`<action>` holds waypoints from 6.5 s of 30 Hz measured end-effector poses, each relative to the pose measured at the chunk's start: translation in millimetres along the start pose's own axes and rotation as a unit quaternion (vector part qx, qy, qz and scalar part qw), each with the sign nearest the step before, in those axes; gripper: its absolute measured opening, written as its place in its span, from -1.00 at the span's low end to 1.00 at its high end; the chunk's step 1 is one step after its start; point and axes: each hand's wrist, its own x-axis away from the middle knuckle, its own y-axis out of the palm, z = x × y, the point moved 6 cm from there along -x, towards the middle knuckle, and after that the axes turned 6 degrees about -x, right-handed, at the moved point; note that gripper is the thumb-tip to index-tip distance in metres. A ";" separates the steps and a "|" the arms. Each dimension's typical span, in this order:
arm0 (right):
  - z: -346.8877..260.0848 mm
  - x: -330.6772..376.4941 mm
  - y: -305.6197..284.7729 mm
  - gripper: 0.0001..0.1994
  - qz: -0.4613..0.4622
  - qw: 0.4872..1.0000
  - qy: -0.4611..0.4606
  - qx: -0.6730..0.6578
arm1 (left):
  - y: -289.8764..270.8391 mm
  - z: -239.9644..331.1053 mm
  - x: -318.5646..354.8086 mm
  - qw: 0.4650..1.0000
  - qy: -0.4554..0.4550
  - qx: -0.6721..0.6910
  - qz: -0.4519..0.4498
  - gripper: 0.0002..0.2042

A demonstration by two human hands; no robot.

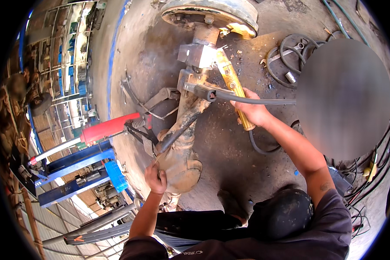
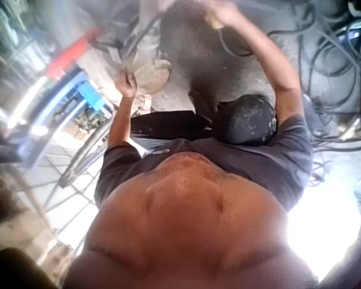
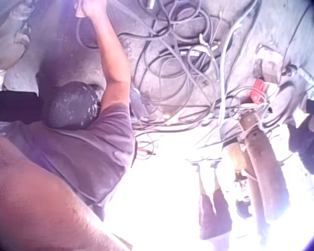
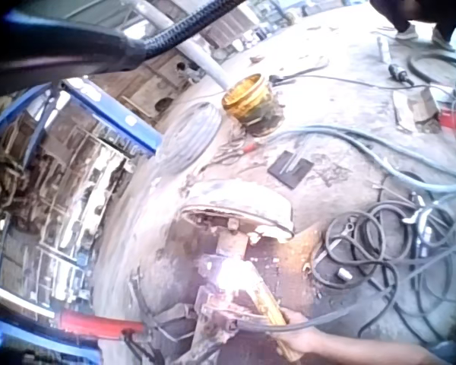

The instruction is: The person welds a metal bracket onto a vehicle axle assembly using a handheld welding gun. They reposition the assembly and the welding machine, then use a chisel to chip away slag from the welds. Finally, they inspect the welded bracket and the axle.

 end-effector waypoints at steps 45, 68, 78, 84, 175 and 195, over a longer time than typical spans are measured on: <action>8.0 5.1 0.0 -0.55 0.041 0.999 0.004 0.017 | -1.1 -7.8 4.3 0.999 -0.038 0.005 -0.014 -0.62; 9.2 6.8 1.9 -0.59 0.052 0.998 0.026 -0.007 | -0.9 -7.2 4.6 0.999 -0.033 0.011 -0.007 -0.63; 27.5 5.2 -12.8 -0.66 0.050 0.998 0.033 -0.027 | 0.1 -8.7 4.8 1.000 -0.015 -0.004 0.014 -0.63; 23.5 4.3 -9.4 -0.70 0.052 0.998 0.026 0.005 | -1.0 -7.8 3.9 1.000 -0.018 -0.001 0.010 -0.64; 72.1 198.6 19.9 -0.06 0.056 0.874 0.078 0.477 | 111.5 302.6 -24.3 0.556 -0.233 0.744 -0.287 -0.65; 38.0 300.1 -36.7 0.00 0.221 0.852 0.207 0.427 | -14.5 371.2 -103.2 0.742 0.269 0.550 -0.275 -0.94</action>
